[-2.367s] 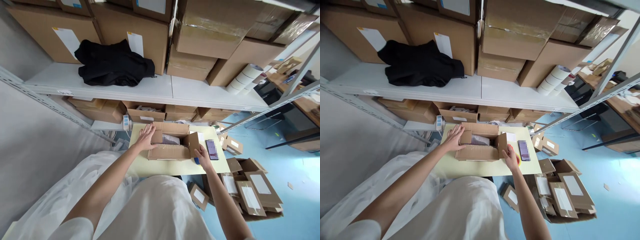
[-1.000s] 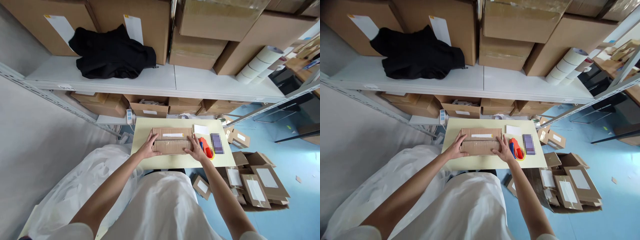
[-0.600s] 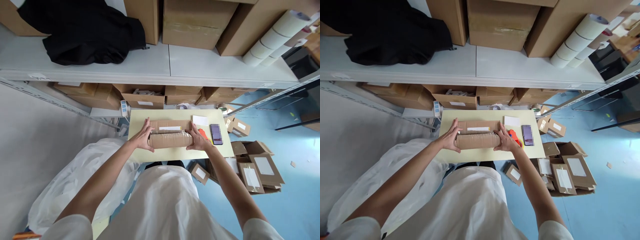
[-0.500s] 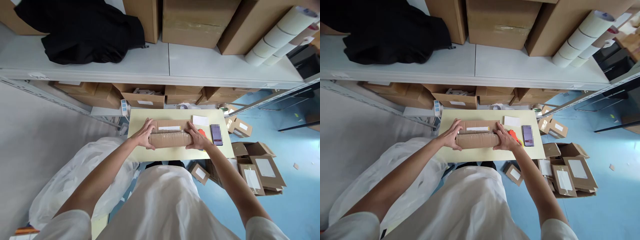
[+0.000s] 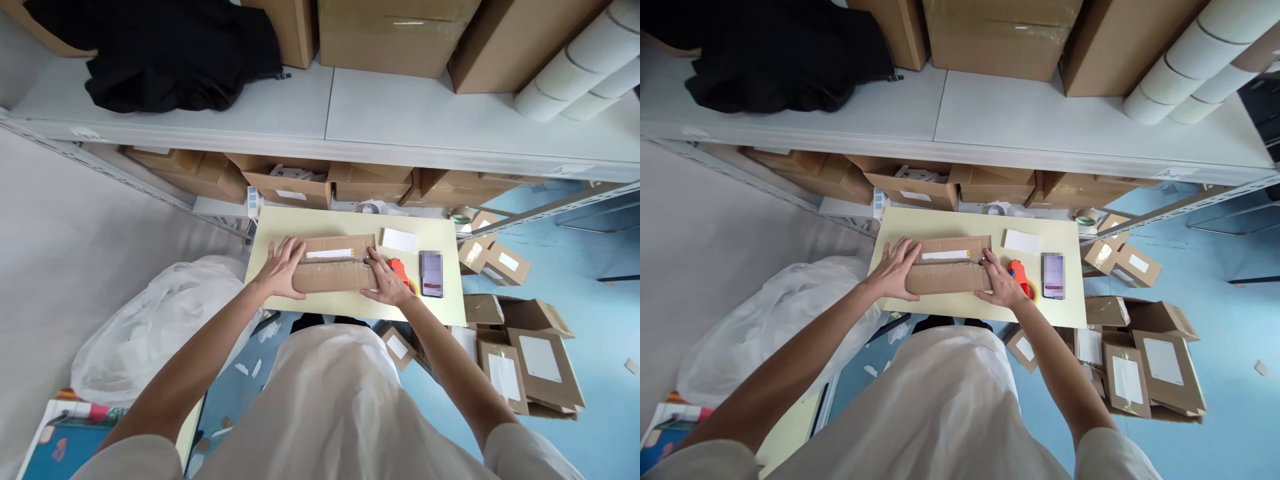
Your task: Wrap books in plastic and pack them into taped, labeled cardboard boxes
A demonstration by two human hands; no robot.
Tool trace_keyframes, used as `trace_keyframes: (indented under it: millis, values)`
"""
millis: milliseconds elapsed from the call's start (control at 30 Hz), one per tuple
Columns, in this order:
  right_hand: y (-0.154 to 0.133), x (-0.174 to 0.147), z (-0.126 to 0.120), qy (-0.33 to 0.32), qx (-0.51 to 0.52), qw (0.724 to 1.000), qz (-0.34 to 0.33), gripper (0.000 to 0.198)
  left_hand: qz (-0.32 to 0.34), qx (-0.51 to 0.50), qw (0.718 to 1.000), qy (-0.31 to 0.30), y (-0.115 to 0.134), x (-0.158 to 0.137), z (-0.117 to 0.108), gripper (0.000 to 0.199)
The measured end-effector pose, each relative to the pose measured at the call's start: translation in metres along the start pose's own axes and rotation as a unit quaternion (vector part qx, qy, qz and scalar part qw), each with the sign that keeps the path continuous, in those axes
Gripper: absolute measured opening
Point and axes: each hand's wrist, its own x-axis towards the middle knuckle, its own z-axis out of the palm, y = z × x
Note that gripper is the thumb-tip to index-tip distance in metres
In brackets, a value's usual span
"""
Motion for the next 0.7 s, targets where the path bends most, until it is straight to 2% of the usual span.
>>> trace_keyframes:
  millis: [67, 100, 167, 200, 267, 333, 400, 500, 600, 700]
  values:
    - [0.005, -0.015, 0.008, 0.043, -0.015, 0.999, 0.024, 0.089, -0.003, 0.013, 1.000, 0.006, 0.001, 0.002, 0.001, 0.139]
    - [0.008, -0.027, 0.014, 0.079, -0.031, 0.995, 0.060, 0.087, 0.000, 0.016, 1.000, 0.006, 0.001, 0.003, 0.002, 0.139]
    - [0.015, -0.052, 0.029, 0.147, -0.074, 0.971, 0.173, 0.076, 0.007, 0.017, 1.000, 0.005, 0.000, 0.003, 0.004, 0.141]
    - [0.018, -0.064, 0.036, 0.154, -0.094, 0.955, 0.235, 0.069, 0.009, 0.016, 1.000, 0.006, -0.002, 0.003, 0.005, 0.142]
    - [0.022, -0.081, 0.049, 0.106, -0.127, 0.930, 0.328, 0.059, 0.013, 0.013, 1.000, 0.011, -0.004, 0.004, 0.006, 0.143]
    - [0.024, -0.083, 0.057, 0.025, -0.149, 0.914, 0.377, 0.055, 0.017, 0.007, 1.000, 0.015, -0.006, 0.004, 0.006, 0.144]
    - [0.023, -0.074, 0.060, -0.029, -0.157, 0.899, 0.407, 0.053, 0.022, -0.003, 1.000, 0.016, -0.007, 0.004, 0.006, 0.144]
    - [0.022, -0.055, 0.057, -0.044, -0.153, 0.888, 0.431, 0.045, 0.030, -0.028, 0.999, 0.019, -0.008, 0.005, 0.006, 0.144]
    - [0.024, -0.054, 0.043, 0.002, -0.103, 0.894, 0.435, 0.036, 0.031, -0.048, 0.998, 0.025, -0.009, 0.005, 0.007, 0.143]
    - [0.027, -0.072, 0.012, 0.086, -0.023, 0.907, 0.410, 0.032, 0.039, -0.050, 0.998, 0.026, -0.008, 0.004, 0.008, 0.140]
